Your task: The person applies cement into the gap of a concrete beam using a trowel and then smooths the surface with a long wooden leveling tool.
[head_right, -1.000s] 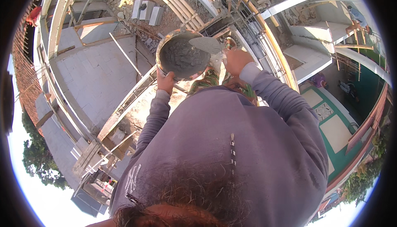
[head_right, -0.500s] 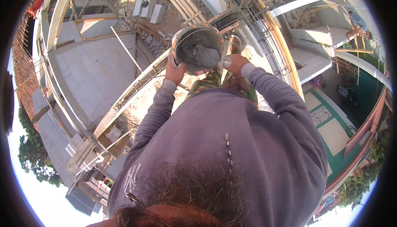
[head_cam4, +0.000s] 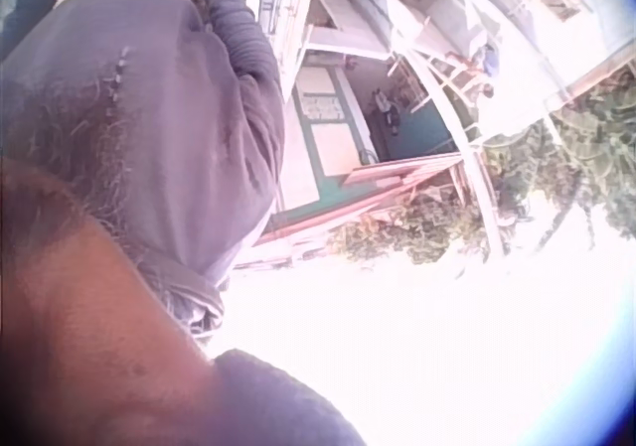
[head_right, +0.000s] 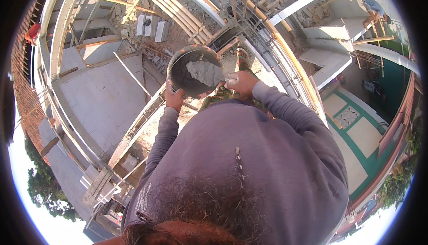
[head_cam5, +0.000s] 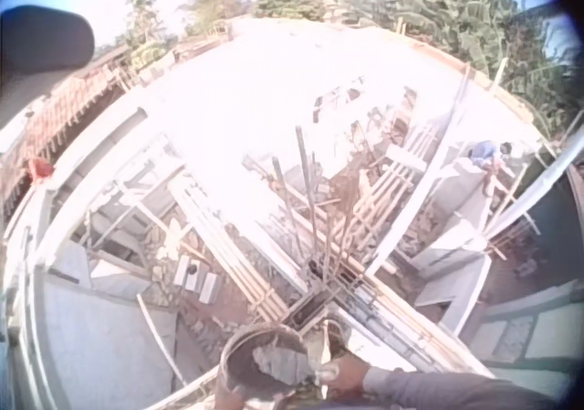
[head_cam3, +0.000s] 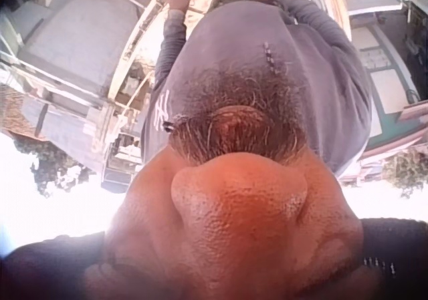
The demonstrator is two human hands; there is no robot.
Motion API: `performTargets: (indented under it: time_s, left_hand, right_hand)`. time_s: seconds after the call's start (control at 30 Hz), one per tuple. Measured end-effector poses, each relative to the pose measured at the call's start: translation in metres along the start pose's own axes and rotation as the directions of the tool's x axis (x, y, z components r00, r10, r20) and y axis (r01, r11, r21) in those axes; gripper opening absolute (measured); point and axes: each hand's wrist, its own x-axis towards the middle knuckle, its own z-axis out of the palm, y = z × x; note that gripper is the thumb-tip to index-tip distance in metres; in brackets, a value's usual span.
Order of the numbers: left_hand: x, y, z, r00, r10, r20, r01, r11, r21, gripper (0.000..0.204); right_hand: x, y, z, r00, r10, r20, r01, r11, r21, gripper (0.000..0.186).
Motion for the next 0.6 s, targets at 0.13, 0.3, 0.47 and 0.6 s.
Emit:
performTargets:
  time_s: [0.13, 0.3, 0.47, 0.6]
  left_hand:
    - [0.0, -0.013, 0.0, 0.999, 0.009, -0.047, -0.01, 1.0, -0.017, 0.073]
    - [-0.002, 0.003, 0.013, 0.99, -0.126, -0.057, 0.114, 0.976, -0.184, 0.063]
    - [-0.003, 0.01, 0.017, 0.986, -0.153, -0.067, 0.14, 0.976, -0.165, 0.061]
    - [-0.007, 0.02, 0.022, 0.99, -0.111, -0.081, 0.099, 0.985, -0.14, 0.058]
  right_hand:
    - [0.001, -0.009, -0.064, 0.976, 0.113, 0.185, -0.155, 0.959, 0.236, 0.04]
    - [0.058, 0.025, -0.151, 0.893, 0.317, 0.321, -0.449, 0.565, 0.692, 0.034]
    - [0.103, 0.054, -0.163, 0.898, 0.366, 0.246, -0.4, 0.44, 0.804, 0.028]
    - [0.047, 0.026, -0.121, 0.916, 0.33, 0.229, -0.392, 0.614, 0.685, 0.04]
